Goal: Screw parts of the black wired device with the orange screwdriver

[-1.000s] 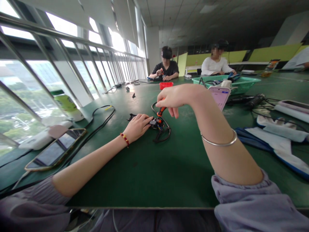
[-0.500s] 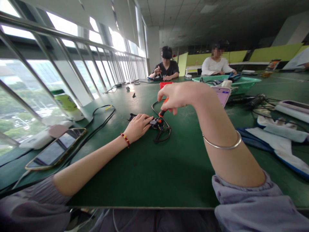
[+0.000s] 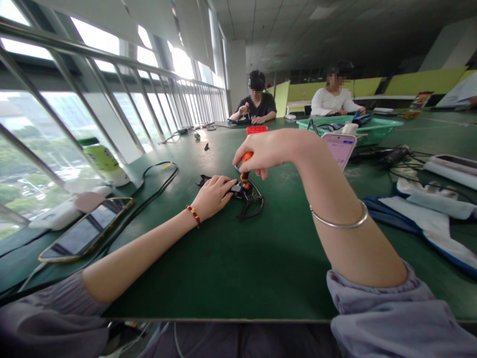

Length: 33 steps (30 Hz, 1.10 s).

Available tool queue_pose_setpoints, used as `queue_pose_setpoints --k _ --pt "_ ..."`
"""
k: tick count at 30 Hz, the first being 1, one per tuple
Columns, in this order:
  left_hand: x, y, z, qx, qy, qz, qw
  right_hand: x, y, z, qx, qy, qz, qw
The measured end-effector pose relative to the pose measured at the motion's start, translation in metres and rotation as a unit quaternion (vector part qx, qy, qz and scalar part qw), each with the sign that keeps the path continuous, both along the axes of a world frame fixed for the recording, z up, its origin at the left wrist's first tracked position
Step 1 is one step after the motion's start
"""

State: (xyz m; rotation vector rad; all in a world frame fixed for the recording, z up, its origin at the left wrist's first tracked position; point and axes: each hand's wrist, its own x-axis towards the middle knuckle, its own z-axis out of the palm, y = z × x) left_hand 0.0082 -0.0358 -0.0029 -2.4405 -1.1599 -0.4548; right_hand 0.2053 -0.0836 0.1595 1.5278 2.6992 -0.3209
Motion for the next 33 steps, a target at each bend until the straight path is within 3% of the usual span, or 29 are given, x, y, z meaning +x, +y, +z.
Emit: queue_pose_setpoints --k 3,6,15,21,29,33 --pt "0.001 -0.001 0.000 0.001 0.001 -0.002 1.000 -0.006 0.000 -0.003 -0.027 -0.003 -0.024 0.999" --pt "0.001 -0.001 0.000 0.000 0.004 0.000 1.000 -0.008 0.001 -0.004 0.005 -0.002 -0.048 0.999" --pt "0.000 -0.002 0.000 -0.007 0.005 0.001 1.000 0.015 0.011 -0.002 0.050 -0.017 -0.032 0.998" --pt "0.000 -0.001 -0.001 -0.004 0.000 -0.003 1.000 0.008 0.003 0.000 -0.046 -0.007 -0.096 0.994" --pt "0.000 -0.001 0.000 -0.007 0.001 -0.001 1.000 0.013 0.009 0.000 0.026 -0.001 -0.016 1.000" --pt "0.000 -0.001 -0.001 -0.002 -0.001 -0.002 1.000 0.007 0.004 0.000 -0.016 -0.021 -0.062 0.998"
